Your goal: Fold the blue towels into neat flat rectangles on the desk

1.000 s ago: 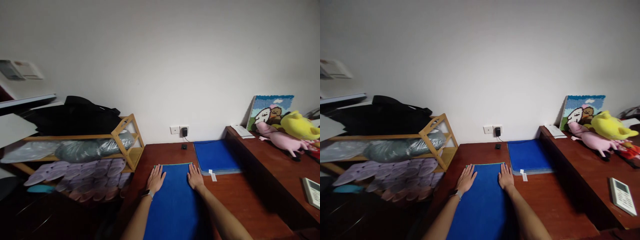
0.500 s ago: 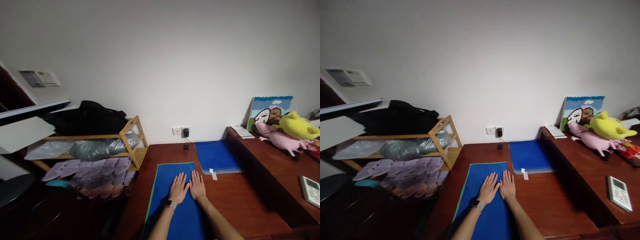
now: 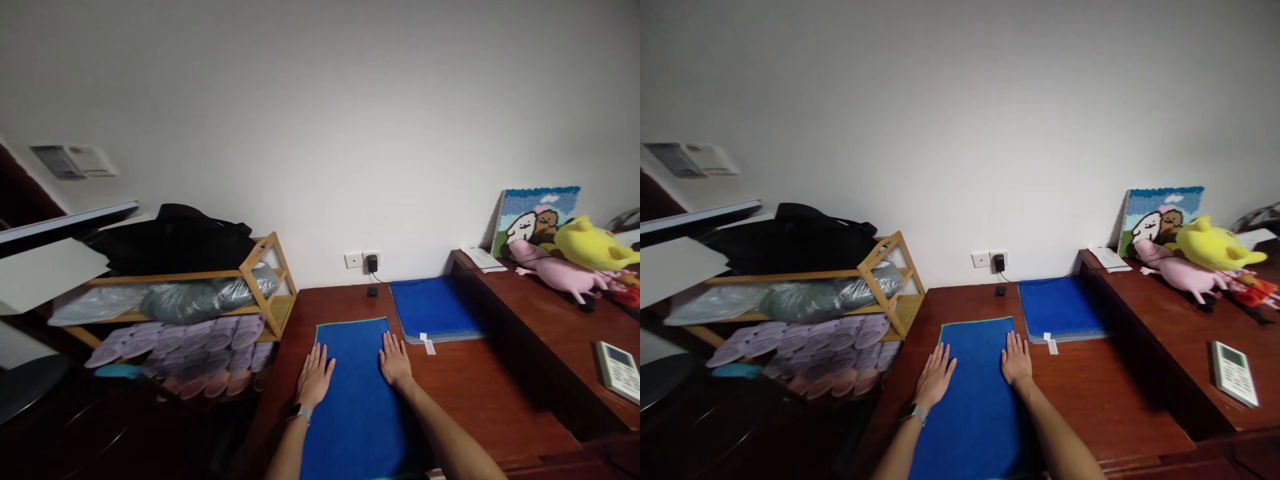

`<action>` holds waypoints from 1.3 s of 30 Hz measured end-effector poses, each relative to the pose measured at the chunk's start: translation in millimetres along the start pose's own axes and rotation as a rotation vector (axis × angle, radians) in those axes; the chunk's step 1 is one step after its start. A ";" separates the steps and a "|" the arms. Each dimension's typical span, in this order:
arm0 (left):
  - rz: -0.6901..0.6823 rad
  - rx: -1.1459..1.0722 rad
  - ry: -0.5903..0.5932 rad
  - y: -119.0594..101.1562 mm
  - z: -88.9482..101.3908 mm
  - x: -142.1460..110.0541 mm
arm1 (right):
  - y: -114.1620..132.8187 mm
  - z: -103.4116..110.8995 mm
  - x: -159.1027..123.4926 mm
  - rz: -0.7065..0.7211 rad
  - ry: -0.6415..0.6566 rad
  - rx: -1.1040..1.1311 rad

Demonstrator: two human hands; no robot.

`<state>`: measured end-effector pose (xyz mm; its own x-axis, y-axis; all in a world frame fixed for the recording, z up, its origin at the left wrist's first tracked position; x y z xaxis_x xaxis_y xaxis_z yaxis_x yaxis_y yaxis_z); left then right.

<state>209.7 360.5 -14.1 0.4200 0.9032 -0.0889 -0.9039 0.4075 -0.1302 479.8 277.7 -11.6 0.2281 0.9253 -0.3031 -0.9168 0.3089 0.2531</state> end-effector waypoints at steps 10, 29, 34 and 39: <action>-0.330 -0.032 -0.028 -150.1 -10.4 -35.0 | -4.9 -32.7 -48.6 0.034 -0.053 0.034; -0.053 0.034 -0.036 -22.6 -13.2 -70.4 | -0.4 -20.2 -59.5 -0.003 -0.002 0.046; -0.042 0.001 -0.008 -26.8 -7.3 -68.6 | -2.1 -20.4 -82.9 0.007 -0.033 0.064; -0.029 -0.017 -0.089 -43.6 2.6 -73.4 | 0.3 -36.5 -103.5 0.032 -0.021 0.069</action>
<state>218.1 276.7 0.7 0.4366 0.8997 0.0035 -0.8894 0.4322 -0.1487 443.9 173.9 -13.6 0.2061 0.9391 -0.2749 -0.8992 0.2926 0.3254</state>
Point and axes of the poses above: each hand's wrist, its own x-axis towards the middle knuckle, its own z-axis out of the back of the hand, y = z × x, the point moved 8 cm from there along x, towards the middle knuckle, and after that the axes turned 12 degrees about y, right-handed, at the moved point
